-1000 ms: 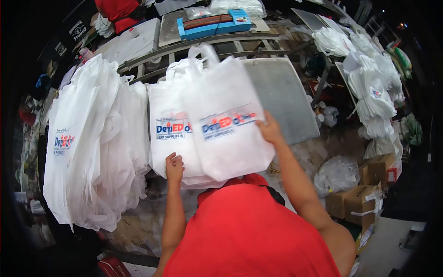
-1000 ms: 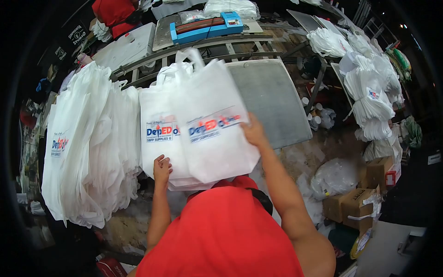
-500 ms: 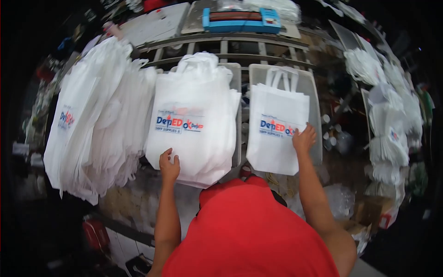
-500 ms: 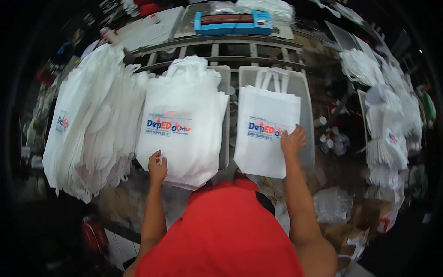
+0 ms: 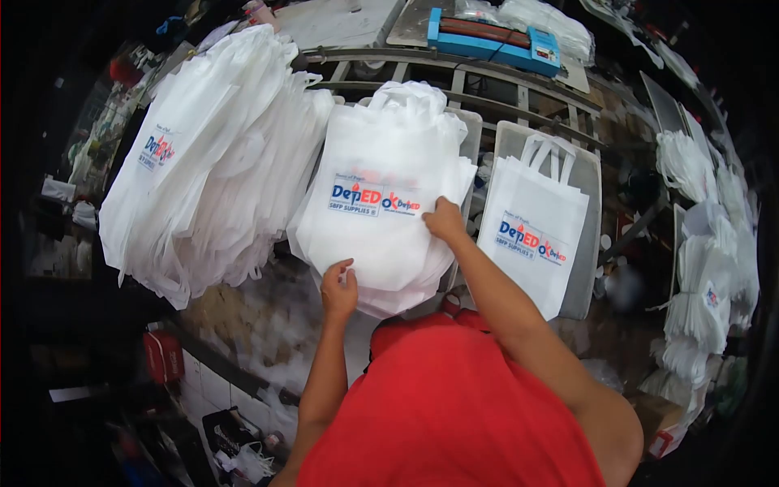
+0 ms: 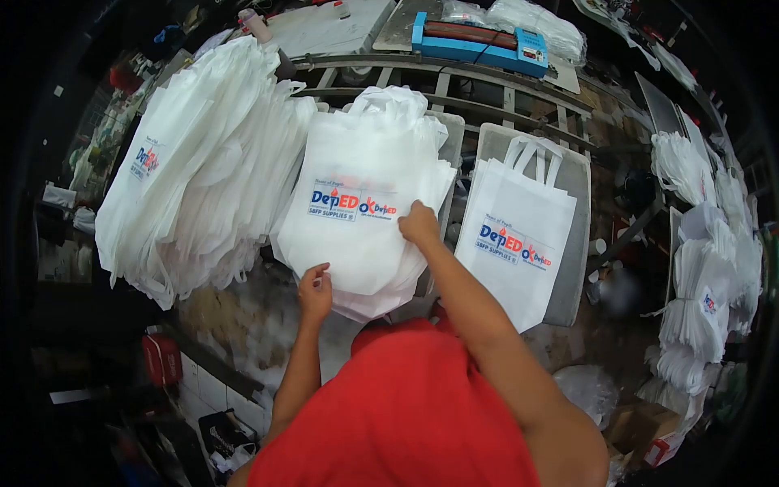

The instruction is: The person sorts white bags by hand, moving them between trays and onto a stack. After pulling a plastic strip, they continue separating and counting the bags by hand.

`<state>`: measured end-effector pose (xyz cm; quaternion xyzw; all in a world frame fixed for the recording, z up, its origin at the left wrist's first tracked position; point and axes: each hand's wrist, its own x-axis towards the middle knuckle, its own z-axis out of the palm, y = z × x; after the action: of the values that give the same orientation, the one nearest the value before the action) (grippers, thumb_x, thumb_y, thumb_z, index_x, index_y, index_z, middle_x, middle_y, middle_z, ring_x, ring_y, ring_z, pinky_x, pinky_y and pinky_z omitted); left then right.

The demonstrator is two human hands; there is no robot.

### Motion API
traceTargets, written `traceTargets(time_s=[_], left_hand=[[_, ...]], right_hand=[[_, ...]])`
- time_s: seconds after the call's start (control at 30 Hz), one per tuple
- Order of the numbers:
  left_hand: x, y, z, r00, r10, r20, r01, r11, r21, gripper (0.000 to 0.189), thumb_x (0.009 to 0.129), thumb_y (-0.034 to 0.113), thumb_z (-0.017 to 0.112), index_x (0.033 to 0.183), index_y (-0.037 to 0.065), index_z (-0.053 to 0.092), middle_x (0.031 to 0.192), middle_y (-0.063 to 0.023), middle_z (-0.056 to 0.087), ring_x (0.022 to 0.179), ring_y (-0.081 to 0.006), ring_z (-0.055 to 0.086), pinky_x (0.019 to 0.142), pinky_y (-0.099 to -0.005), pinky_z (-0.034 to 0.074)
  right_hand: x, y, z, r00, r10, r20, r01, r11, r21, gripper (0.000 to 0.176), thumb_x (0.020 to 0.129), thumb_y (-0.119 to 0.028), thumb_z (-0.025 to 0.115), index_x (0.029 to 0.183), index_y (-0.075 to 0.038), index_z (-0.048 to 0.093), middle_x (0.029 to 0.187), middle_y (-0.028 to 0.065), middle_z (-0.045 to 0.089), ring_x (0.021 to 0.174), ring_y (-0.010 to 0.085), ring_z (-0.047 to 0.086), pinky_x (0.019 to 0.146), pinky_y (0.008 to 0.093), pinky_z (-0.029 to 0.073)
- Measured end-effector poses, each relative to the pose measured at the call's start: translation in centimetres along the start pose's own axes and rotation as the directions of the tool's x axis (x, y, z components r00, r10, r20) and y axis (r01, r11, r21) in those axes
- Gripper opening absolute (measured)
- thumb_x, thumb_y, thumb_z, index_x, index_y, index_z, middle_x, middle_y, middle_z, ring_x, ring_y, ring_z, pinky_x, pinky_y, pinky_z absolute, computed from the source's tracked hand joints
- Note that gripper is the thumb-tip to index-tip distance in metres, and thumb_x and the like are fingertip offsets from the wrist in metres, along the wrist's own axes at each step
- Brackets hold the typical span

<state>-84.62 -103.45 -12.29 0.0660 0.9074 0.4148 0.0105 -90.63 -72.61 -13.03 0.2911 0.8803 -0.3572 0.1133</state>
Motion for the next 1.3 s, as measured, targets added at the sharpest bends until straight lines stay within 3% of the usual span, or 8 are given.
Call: traceTargets(time_s=[0.17,0.57,0.67,0.8,0.9,0.97,1.17,1.3], left_hand=[[0.5,0.5,-1.4,0.972,0.137,-0.189,-0.114,0.985,0.128,0.025,0.089,0.006,0.065,0.113,0.007,0.07,0.117,-0.0126,0.068,0.112,-0.0322,0.062,0.096,-0.0433,0.05],[2.8,7.6,5.7,0.882,0.355,0.31,-0.409,0.903,0.128,0.062,0.087,0.031,0.078,0.14,0.009,0.057,0.15,-0.0195,0.05,0.143,-0.0437,0.041,0.117,-0.0493,0.037],[3.3,6.8,7.1,0.864,0.249,0.438,-0.383,0.89,0.248,0.073,0.086,0.042,0.078,0.146,0.008,0.053,0.155,-0.0205,0.045,0.146,-0.0449,0.036,0.119,-0.0518,0.033],[3.1,5.4,7.2,0.881,0.258,0.396,-0.333,0.934,0.132,0.069,0.088,0.043,0.076,0.143,0.007,0.056,0.149,-0.0203,0.051,0.142,-0.0447,0.041,0.117,-0.051,0.036],[2.5,5.2,8.1,0.888,0.298,0.349,-0.355,0.928,0.11,0.059,0.09,0.04,0.073,0.136,0.006,0.06,0.143,-0.0196,0.058,0.137,-0.0449,0.046,0.115,-0.0507,0.038],[1.1,5.1,8.3,0.878,0.349,0.329,-0.392,0.917,0.073,0.052,0.092,0.037,0.072,0.132,0.005,0.063,0.139,-0.0194,0.061,0.134,-0.0447,0.049,0.114,-0.0503,0.038],[-0.2,6.5,6.6,0.883,0.33,0.334,-0.292,0.943,-0.159,0.034,0.097,0.019,0.067,0.126,0.001,0.065,0.133,-0.0185,0.065,0.131,-0.0387,0.055,0.112,-0.0462,0.042],[0.5,6.1,4.7,0.936,0.343,0.083,-0.332,0.936,-0.119,0.037,0.096,0.016,0.068,0.13,0.001,0.062,0.133,-0.0202,0.064,0.128,-0.0367,0.058,0.11,-0.0443,0.043]], right_hand=[[-0.6,5.5,-2.0,0.914,-0.197,-0.356,0.297,0.921,0.252,0.032,0.085,-0.021,0.072,0.109,-0.001,0.065,0.109,0.02,0.071,0.104,0.0379,0.067,0.091,0.0444,0.052],[-6.2,33.7,-12.4,0.814,0.179,-0.553,-0.205,0.979,0.015,0.05,0.086,-0.013,0.07,0.133,-0.003,0.057,0.116,0.0245,0.069,0.108,0.0419,0.067,0.093,0.0459,0.052],[-8.3,28.0,-11.5,0.564,-0.073,-0.823,-0.311,0.904,-0.293,0.049,0.087,-0.013,0.07,0.132,0.0,0.056,0.121,0.0235,0.065,0.113,0.0404,0.062,0.097,0.0446,0.05],[-6.5,15.5,-7.2,0.838,-0.135,-0.529,0.362,0.864,0.351,0.032,0.089,-0.018,0.072,0.113,0.003,0.064,0.105,0.0164,0.068,0.096,0.0292,0.067,0.084,0.0398,0.053],[-5.8,3.8,-3.9,0.956,-0.145,-0.255,0.237,0.894,0.38,0.05,0.087,-0.041,0.077,0.107,0.004,0.066,0.101,0.0233,0.072,0.09,0.0374,0.072,0.08,0.0436,0.056],[-5.6,-0.9,-3.3,0.984,-0.047,-0.169,0.062,0.995,0.082,0.057,0.086,-0.04,0.077,0.114,0.007,0.061,0.105,0.0274,0.071,0.099,0.0425,0.071,0.085,0.0481,0.056],[-3.5,1.4,-2.7,0.993,-0.051,-0.107,0.074,0.971,0.228,0.035,0.087,-0.023,0.071,0.109,0.002,0.062,0.109,0.0283,0.07,0.104,0.0445,0.069,0.088,0.0499,0.054],[-2.1,13.1,-3.6,0.858,-0.098,-0.505,0.294,0.898,0.326,0.032,0.088,-0.018,0.07,0.113,0.001,0.061,0.101,0.0247,0.068,0.094,0.0388,0.067,0.083,0.0473,0.051]])
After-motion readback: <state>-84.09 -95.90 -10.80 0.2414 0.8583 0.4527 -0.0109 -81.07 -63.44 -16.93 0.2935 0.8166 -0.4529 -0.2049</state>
